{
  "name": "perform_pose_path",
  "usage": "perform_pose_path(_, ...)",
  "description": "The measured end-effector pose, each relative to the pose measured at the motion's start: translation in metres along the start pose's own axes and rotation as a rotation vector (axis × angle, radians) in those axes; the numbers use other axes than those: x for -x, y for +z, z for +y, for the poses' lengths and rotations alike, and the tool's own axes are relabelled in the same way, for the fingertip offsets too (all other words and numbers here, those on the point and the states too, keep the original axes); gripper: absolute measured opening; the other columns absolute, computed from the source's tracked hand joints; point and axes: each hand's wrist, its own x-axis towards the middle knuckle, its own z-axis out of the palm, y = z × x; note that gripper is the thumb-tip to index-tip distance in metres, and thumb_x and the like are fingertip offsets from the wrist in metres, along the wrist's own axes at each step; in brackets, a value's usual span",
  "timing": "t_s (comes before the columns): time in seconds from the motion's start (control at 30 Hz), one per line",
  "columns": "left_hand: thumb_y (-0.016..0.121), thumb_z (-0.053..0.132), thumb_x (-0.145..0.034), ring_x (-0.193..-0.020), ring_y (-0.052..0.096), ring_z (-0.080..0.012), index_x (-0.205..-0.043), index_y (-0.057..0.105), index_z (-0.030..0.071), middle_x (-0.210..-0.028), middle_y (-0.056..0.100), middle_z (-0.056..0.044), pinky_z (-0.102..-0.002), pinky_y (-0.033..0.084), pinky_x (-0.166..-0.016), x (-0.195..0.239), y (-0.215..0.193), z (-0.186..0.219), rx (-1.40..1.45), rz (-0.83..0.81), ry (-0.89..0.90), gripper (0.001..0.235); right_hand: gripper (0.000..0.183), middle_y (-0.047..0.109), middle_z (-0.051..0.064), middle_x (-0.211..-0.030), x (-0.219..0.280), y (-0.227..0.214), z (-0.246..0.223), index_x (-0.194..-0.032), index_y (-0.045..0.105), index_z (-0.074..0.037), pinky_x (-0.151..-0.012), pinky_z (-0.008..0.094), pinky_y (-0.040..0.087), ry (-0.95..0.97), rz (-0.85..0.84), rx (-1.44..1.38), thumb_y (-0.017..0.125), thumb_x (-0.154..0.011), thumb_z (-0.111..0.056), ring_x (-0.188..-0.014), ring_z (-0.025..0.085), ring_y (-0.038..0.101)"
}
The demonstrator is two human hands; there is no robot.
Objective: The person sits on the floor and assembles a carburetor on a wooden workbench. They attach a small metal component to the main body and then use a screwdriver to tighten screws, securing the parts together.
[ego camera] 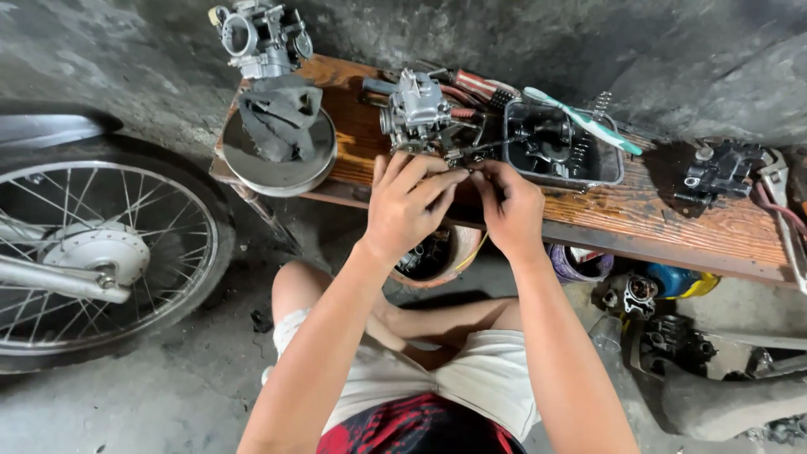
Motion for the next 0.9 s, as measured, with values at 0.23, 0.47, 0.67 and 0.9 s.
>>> perform_pose_path(0.23,0.079,0.019,-0.089,-0.089,0.071,-0.0303,-0.113,0.077,0.016,-0.099,0.072,-0.006,-0.040,0.059,-0.076,-0.007,0.001,0.021,0.125,-0.196,-0.134,0.024,0.013,0.074,0.017,-0.085,0.001,-0.005,0.008,-0.107,0.073,-0.009,-0.077,0.049,0.056,-0.007,-0.006,-0.111,0.061,-0.107,-0.013,-0.090,0.045,0.071)
perform_pose_path(0.47,0.079,0.018,-0.092,-0.086,0.075,-0.0247,-0.104,0.081,0.018,-0.094,0.076,-0.002,-0.034,0.060,-0.076,-0.002,0.013,0.024,0.495,-0.075,-0.467,0.012,0.014,0.073,0.016,-0.078,0.001,-0.006,0.006,-0.103,0.076,-0.007,-0.072,0.044,0.055,-0.019,0.009,-0.185,0.063,-0.106,-0.014,-0.083,0.039,0.074)
perform_pose_path(0.67,0.074,0.015,-0.095,-0.088,0.076,-0.0295,-0.102,0.080,0.015,-0.094,0.078,-0.007,-0.040,0.058,-0.078,-0.044,-0.029,-0.002,0.347,0.079,-0.469,0.009,0.019,0.073,0.007,-0.073,-0.002,-0.005,-0.002,-0.107,0.079,-0.011,-0.070,0.035,0.056,-0.049,0.044,-0.259,0.063,-0.106,-0.022,-0.073,0.024,0.073)
perform_pose_path(0.9,0.074,-0.001,-0.088,-0.073,0.072,-0.0174,-0.103,0.077,-0.003,-0.095,0.079,-0.012,-0.026,0.057,-0.069,-0.079,-0.054,-0.032,0.196,-0.129,-0.408,0.016,0.021,0.065,0.005,-0.073,-0.004,-0.012,-0.026,-0.110,0.074,0.003,-0.059,0.024,0.040,0.034,-0.006,-0.205,0.063,-0.101,-0.012,-0.060,0.012,0.048)
